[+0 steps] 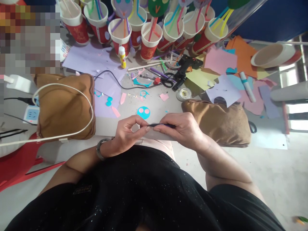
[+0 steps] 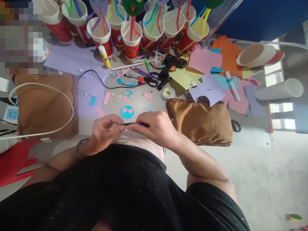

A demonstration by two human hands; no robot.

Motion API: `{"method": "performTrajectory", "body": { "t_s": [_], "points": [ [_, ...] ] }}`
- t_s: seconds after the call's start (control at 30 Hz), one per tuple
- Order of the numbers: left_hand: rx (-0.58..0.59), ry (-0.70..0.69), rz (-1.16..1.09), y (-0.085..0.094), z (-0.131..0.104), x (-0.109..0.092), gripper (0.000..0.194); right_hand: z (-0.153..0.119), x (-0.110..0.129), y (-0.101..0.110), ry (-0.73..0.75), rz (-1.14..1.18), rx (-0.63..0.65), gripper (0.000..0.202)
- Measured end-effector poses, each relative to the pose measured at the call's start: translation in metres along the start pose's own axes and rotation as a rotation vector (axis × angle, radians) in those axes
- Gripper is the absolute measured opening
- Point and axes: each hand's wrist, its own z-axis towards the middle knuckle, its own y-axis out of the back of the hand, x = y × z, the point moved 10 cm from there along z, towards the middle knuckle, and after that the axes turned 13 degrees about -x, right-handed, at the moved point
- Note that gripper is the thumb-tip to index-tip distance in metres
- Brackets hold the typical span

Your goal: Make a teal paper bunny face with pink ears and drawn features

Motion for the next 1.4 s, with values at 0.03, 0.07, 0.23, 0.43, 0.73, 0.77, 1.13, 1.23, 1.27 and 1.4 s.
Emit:
{"method": "performTrajectory", "body": {
  "t_s": [0.03, 0.07, 0.23, 0.43, 0.73, 0.77, 1.13, 1.23, 1.27, 1.4],
  "points": [
    [0.002, 0.005, 0.005, 0.0, 0.0, 0.0, 0.014, -0.001, -0.001, 0.0, -0.01, 0.012, -0.005, 0.052],
    [0.003, 0.013, 0.009, 0.0, -0.001, -0.001, 0.015, -0.001, -0.002, -0.001, -0.025, 0.024, -0.008, 0.052],
    [-0.014, 0.087, -0.002, 0.0, -0.001, 0.004, 0.019, -0.005, -0.012, -0.001, -0.172, 0.176, -0.101, 0.058],
    [-0.1, 0.196, -0.014, 0.003, 0.001, 0.016, 0.019, -0.015, -0.034, -0.016, -0.436, 0.434, -0.238, 0.06],
    [-0.094, 0.204, -0.025, -0.001, 0.003, 0.021, 0.016, -0.021, -0.04, -0.04, -0.544, 0.598, -0.246, 0.042],
    [-0.096, 0.206, -0.024, -0.001, 0.003, 0.022, 0.016, -0.022, -0.041, -0.043, -0.552, 0.612, -0.232, 0.041],
    [-0.058, -0.114, 0.201, 0.012, 0.002, 0.004, 0.02, -0.02, -0.057, -0.046, -0.583, 0.478, -0.177, 0.032],
    [-0.056, -0.542, 0.441, 0.018, -0.012, -0.022, 0.012, -0.016, -0.063, -0.042, -0.565, 0.323, -0.183, 0.029],
    [-0.028, -0.651, 0.517, 0.015, -0.019, -0.025, 0.007, -0.014, -0.065, -0.042, -0.556, 0.284, -0.183, 0.029],
    [0.144, -0.81, 0.818, -0.001, -0.034, -0.012, 0.019, -0.006, -0.071, -0.047, -0.529, 0.179, -0.179, 0.029]
  ]
}}
